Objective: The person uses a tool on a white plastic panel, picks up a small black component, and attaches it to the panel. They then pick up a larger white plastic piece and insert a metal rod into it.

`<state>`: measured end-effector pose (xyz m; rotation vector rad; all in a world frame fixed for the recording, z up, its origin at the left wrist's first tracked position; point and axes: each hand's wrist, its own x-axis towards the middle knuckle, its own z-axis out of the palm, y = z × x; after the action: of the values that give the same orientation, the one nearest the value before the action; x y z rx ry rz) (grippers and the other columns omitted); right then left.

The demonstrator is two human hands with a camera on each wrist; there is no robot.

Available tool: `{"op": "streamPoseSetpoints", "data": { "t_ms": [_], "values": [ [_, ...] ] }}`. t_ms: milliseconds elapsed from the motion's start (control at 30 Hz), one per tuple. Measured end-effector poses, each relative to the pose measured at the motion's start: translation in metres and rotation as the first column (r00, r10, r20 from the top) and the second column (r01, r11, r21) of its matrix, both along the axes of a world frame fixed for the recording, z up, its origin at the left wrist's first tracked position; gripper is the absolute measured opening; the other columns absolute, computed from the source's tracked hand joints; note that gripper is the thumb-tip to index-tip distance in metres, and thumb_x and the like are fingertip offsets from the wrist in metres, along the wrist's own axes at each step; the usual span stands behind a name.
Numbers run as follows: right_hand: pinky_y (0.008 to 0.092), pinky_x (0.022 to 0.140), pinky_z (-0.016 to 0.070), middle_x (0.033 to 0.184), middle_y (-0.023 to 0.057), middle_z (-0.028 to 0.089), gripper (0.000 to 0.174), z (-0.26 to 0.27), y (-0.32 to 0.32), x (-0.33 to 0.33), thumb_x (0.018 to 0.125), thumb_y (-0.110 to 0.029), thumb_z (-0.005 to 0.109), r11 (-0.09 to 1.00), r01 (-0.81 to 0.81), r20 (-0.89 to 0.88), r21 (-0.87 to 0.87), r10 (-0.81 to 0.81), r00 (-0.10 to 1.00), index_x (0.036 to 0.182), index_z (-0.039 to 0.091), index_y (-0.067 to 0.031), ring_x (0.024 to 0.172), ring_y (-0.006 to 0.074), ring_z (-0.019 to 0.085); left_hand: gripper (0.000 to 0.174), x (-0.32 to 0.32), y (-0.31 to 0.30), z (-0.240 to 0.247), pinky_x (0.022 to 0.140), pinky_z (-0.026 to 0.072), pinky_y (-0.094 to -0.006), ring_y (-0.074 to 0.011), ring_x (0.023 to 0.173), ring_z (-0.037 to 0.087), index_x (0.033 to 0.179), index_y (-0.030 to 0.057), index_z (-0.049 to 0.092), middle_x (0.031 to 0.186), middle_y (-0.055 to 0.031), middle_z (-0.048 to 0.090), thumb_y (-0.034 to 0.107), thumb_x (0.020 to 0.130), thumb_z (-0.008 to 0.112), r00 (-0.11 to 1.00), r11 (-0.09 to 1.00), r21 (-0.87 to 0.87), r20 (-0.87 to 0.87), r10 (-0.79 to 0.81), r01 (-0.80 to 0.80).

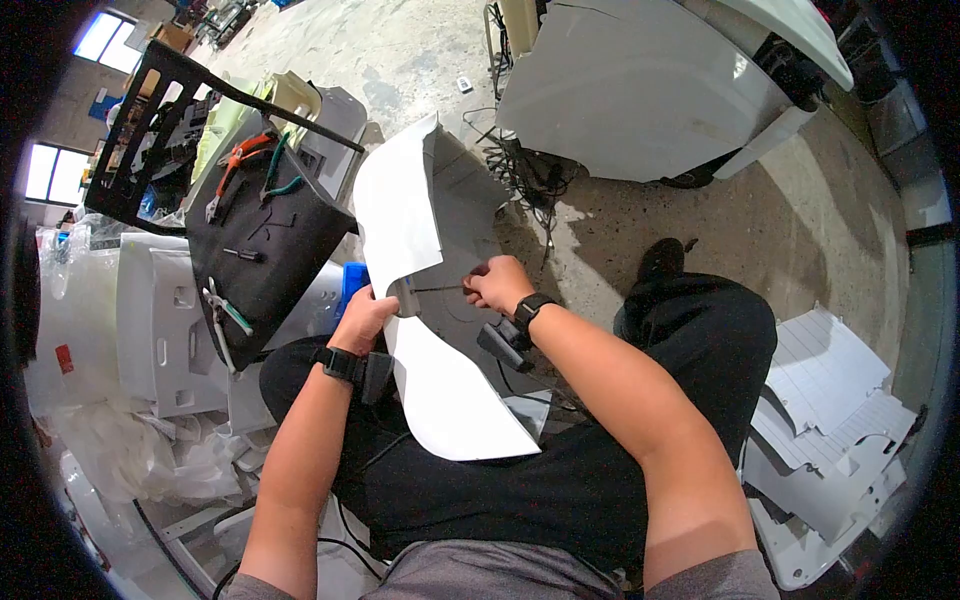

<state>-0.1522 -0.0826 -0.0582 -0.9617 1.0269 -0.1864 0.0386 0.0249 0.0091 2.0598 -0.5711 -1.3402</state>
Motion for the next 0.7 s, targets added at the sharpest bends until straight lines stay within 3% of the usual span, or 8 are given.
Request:
{"op": "streamPoseSetpoints", "data": {
  "t_ms": [33,67,100,133,267,333,533,700],
  "values": [
    [0.0268,0.048,0.0477,0.073,0.0130,0.064,0.020,-0.001,0.001,0.000,0.082,-0.011,0.065,0.987,0.016,0.018,-0.159,-0.014,1.000,0.088,0.061,0.0075,0.058,0.0152,0.062,0.042,0.000,0.000,0.000,0.076,0.0457,-0.0303,-0.0224,0.083,0.060,0.105,-0.0092,0.056,0.096,-0.0148,0.062,0.009,0.067,0.055,1.000,1.000,-0.002,0.003,0.004,-0.004],
    [0.0268,0.048,0.0477,0.073,0.0130,0.064,0.020,0.003,0.000,-0.001,0.082,-0.011,0.065,0.987,0.017,0.017,-0.158,-0.014,1.000,0.088,0.061,0.0075,0.058,0.0152,0.062,0.042,-0.002,-0.001,0.003,0.076,0.0457,-0.0303,-0.0224,0.083,0.060,0.105,-0.0092,0.056,0.096,-0.0148,0.062,0.009,0.067,0.055,1.000,1.000,-0.002,0.002,0.004,-0.004],
    [0.0271,0.052,0.0488,0.074,0.0120,0.065,0.019,0.006,-0.001,-0.002,0.081,-0.013,0.065,0.870,-0.098,-0.054,-0.483,0.083,0.995,0.088,0.063,0.0048,0.058,0.0150,0.063,0.041,-0.005,-0.002,0.008,0.075,0.0458,-0.0300,-0.0222,0.082,0.060,0.104,-0.0089,0.056,0.096,-0.0145,0.062,0.008,0.068,0.055,1.000,1.000,-0.004,-0.012,0.014,-0.014],
    [0.0274,0.055,0.0498,0.075,0.0109,0.066,0.019,0.010,-0.003,-0.003,0.081,-0.016,0.065,0.638,-0.213,-0.154,-0.740,0.148,0.977,0.087,0.065,0.0021,0.059,0.0147,0.064,0.040,-0.006,-0.003,0.010,0.075,0.0460,-0.0298,-0.0220,0.082,0.060,0.104,-0.0086,0.056,0.095,-0.0143,0.062,0.008,0.068,0.055,0.999,1.000,-0.005,-0.025,0.025,-0.025],
    [0.0281,0.060,0.0510,0.077,0.0098,0.068,0.020,0.026,-0.008,-0.007,0.081,-0.019,0.065,0.687,-0.242,-0.103,-0.686,0.238,0.966,0.087,0.067,0.0000,0.062,0.0146,0.065,0.038,-0.006,-0.003,0.008,0.073,0.0461,-0.0295,-0.0211,0.080,0.060,0.103,-0.0080,0.057,0.094,-0.0136,0.062,0.007,0.068,0.055,0.999,0.999,0.014,-0.026,0.033,-0.032],
    [0.0270,0.060,0.0513,0.077,0.0110,0.068,0.022,0.033,-0.009,-0.007,0.081,-0.018,0.066,0.885,-0.303,-0.035,-0.355,0.311,0.950,0.089,0.067,0.0019,0.064,0.0143,0.065,0.038,-0.006,-0.003,0.007,0.073,0.0461,-0.0296,-0.0203,0.081,0.060,0.103,-0.0078,0.057,0.094,-0.0132,0.062,0.007,0.068,0.055,0.999,0.999,0.003,-0.035,0.037,-0.037],
    [0.0247,0.058,0.0506,0.073,0.0104,0.066,0.022,0.016,-0.007,-0.006,0.083,-0.015,0.063,0.970,-0.164,0.145,-0.178,0.191,0.971,0.090,0.065,0.0063,0.062,0.0126,0.062,0.038,-0.001,-0.001,0.000,0.073,0.0462,-0.0291,-0.0203,0.081,0.060,0.103,-0.0079,0.057,0.094,-0.0129,0.062,0.007,0.068,0.056,0.998,1.000,-0.014,-0.059,0.017,-0.018],
    [0.0247,0.057,0.0496,0.072,0.0091,0.065,0.023,0.005,-0.005,-0.001,0.084,-0.015,0.061,0.985,-0.061,0.238,-0.160,0.098,0.966,0.092,0.064,0.0066,0.062,0.0126,0.061,0.038,-0.002,-0.002,0.003,0.073,0.0464,-0.0290,-0.0200,0.080,0.060,0.103,-0.0080,0.057,0.093,-0.0125,0.062,0.008,0.068,0.056,0.999,1.000,-0.002,-0.040,0.006,-0.006]
  ]
}}
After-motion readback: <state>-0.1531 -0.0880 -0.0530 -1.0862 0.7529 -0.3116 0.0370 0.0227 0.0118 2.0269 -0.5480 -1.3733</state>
